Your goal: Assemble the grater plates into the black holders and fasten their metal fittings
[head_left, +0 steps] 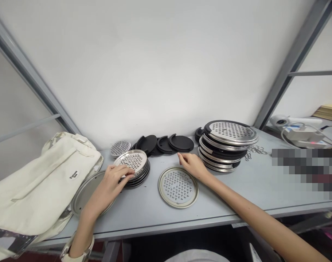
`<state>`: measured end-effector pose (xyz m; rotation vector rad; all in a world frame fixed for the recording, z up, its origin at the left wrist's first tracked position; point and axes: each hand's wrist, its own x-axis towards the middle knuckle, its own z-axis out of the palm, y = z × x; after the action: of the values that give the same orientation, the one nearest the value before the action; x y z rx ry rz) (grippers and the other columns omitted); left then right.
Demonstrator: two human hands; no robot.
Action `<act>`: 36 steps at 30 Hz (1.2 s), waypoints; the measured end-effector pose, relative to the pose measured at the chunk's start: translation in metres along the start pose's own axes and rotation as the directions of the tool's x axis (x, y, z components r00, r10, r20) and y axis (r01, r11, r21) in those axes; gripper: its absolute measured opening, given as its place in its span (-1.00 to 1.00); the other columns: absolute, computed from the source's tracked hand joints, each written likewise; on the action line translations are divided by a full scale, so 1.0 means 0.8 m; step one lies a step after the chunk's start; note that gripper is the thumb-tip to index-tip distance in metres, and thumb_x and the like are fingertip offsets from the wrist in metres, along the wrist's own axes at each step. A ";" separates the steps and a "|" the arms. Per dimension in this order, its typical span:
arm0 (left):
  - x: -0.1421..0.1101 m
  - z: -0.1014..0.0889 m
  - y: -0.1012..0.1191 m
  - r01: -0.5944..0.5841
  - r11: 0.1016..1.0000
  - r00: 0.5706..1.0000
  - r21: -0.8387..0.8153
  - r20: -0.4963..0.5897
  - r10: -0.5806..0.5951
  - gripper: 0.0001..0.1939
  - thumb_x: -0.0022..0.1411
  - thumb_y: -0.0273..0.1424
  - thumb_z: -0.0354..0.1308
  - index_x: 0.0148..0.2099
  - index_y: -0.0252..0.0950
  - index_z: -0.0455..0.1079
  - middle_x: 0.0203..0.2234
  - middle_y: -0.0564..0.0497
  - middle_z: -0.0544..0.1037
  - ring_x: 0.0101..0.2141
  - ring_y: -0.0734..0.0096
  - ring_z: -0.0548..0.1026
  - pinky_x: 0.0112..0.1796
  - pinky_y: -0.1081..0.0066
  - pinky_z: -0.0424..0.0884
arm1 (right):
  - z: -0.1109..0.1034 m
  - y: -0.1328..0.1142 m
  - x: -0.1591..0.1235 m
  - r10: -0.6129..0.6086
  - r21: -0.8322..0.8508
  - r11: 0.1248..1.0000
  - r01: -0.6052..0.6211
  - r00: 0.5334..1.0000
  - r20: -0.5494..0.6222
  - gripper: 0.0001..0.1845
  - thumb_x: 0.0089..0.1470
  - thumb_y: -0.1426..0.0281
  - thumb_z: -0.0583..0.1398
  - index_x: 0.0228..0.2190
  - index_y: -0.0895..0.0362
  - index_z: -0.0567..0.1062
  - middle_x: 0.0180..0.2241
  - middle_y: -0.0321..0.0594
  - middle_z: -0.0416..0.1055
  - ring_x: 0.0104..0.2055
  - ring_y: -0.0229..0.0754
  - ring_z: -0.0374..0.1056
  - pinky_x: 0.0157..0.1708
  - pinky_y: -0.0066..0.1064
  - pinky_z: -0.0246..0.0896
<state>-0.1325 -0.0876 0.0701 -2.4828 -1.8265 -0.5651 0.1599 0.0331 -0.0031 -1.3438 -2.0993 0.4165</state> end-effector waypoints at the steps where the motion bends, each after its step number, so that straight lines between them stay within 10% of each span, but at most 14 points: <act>1: 0.001 0.000 -0.001 -0.021 0.999 0.999 0.031 -0.034 0.022 -0.76 0.33 -0.26 -0.07 -0.10 -0.12 0.40 -0.20 0.06 0.50 -0.19 0.24 0.37 -0.08 0.24 0.22 | 0.000 -0.001 0.000 -0.001 -0.003 1.000 0.001 1.000 0.000 -0.46 0.24 0.15 -0.13 -0.63 0.10 0.33 -0.65 -0.23 0.34 -0.55 -0.18 0.30 -0.52 -0.41 -0.11; 6: 0.003 0.003 -0.004 -0.086 0.980 0.914 0.179 -0.377 0.149 -0.80 0.31 -0.41 -0.02 -0.10 -0.17 0.40 -0.24 0.02 0.53 -0.21 0.29 0.44 -0.03 0.20 0.17 | 0.000 0.000 0.001 -0.002 0.004 1.000 0.002 1.000 -0.010 -0.48 0.24 0.18 -0.11 -0.65 0.11 0.31 -0.66 -0.23 0.32 -0.57 -0.20 0.27 -0.53 -0.42 -0.14; 10: -0.004 -0.001 0.008 -0.156 0.967 0.691 0.201 -0.677 0.252 -0.81 0.17 -0.51 0.17 -0.15 -0.19 0.43 -0.33 0.02 0.55 -0.31 0.35 0.47 -0.17 0.33 0.30 | 0.000 0.001 0.001 0.001 0.054 0.999 0.002 0.998 -0.056 -0.47 0.23 0.15 -0.09 -0.65 0.12 0.32 -0.69 -0.28 0.26 -0.61 -0.25 0.20 -0.54 -0.42 -0.15; 14: -0.007 -0.004 0.046 -0.265 0.964 0.530 -0.031 -0.840 0.119 -0.82 0.09 -0.61 0.21 -0.24 -0.28 0.46 -0.43 0.02 0.50 -0.40 0.42 0.44 -0.35 0.42 0.35 | -0.007 -0.006 -0.001 -0.038 0.286 0.956 0.064 0.995 -0.096 -0.47 0.22 0.06 -0.07 -0.58 0.13 0.37 -0.71 -0.35 0.16 -0.63 -0.30 0.11 -0.55 -0.44 -0.10; 16: -0.004 0.003 0.064 -0.303 0.928 0.543 -0.219 -0.839 -0.021 -0.88 0.11 -0.58 0.20 -0.28 -0.30 0.44 -0.45 0.03 0.46 -0.40 0.45 0.42 -0.38 0.45 0.35 | -0.011 -0.010 -0.002 -0.086 0.515 0.854 0.080 0.996 -0.013 -0.46 0.23 0.02 -0.15 -0.40 0.12 0.42 -0.70 -0.39 0.17 -0.65 -0.30 0.12 -0.54 -0.44 0.01; 20: 0.011 0.043 0.081 -0.217 0.735 0.734 -0.643 -0.604 -0.312 -0.90 0.20 -0.40 0.16 -0.24 -0.31 0.42 -0.41 0.02 0.45 -0.38 0.46 0.42 -0.37 0.50 0.38 | -0.011 -0.010 -0.002 -0.160 0.762 0.646 -0.035 0.970 0.180 -0.29 0.19 -0.09 -0.28 -0.16 0.12 0.40 -0.64 -0.35 0.32 -0.61 -0.23 0.24 -0.43 -0.32 0.22; 24: 0.024 0.089 0.084 0.004 0.358 0.829 -0.934 -0.198 -0.523 -0.72 0.17 -0.23 0.18 -0.14 -0.31 0.39 -0.38 0.01 0.45 -0.34 0.45 0.43 -0.32 0.50 0.37 | -0.007 0.004 0.006 -0.007 0.720 0.691 -0.067 0.995 0.099 -0.26 0.13 -0.16 -0.20 -0.32 0.14 0.49 -0.62 -0.31 0.35 -0.51 -0.19 0.29 -0.36 -0.31 0.23; 28: 0.028 0.112 0.089 0.218 0.140 0.865 -0.966 0.125 -0.487 -0.63 0.11 -0.19 0.22 -0.15 -0.37 0.34 -0.42 0.03 0.41 -0.43 0.53 0.38 -0.36 0.51 0.34 | -0.014 0.015 0.013 0.070 0.546 0.830 -0.113 0.993 0.100 -0.32 0.18 -0.07 -0.21 -0.47 0.15 0.43 -0.67 -0.32 0.29 -0.61 -0.27 0.21 -0.55 -0.42 0.09; 31: 0.026 0.117 0.090 0.298 0.131 0.885 -0.945 0.223 -0.409 -0.56 0.12 -0.17 0.19 -0.06 -0.31 0.21 -0.47 0.08 0.38 -0.46 0.52 0.39 -0.38 0.48 0.34 | -0.023 0.017 0.011 0.035 0.282 0.956 -0.074 0.989 0.141 -0.57 0.12 0.04 0.01 -0.39 0.14 0.41 -0.62 -0.32 0.35 -0.56 -0.26 0.24 -0.52 -0.46 0.05; 36: 0.019 0.124 0.084 0.326 0.370 0.932 -0.870 0.229 -0.281 -0.65 0.20 -0.17 0.06 -0.08 -0.25 0.09 -0.53 0.16 0.32 -0.57 0.54 0.36 -0.47 0.48 0.28 | -0.031 0.015 0.004 -0.050 0.078 0.996 0.032 0.967 0.250 -0.65 0.12 0.15 0.03 -0.41 0.13 0.44 -0.53 -0.28 0.40 -0.51 -0.27 0.26 -0.49 -0.47 0.04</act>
<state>-0.0384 -0.0733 -0.0045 -2.5656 -2.4612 -2.0473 0.1832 0.0401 0.0106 -1.2574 -2.2880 0.6714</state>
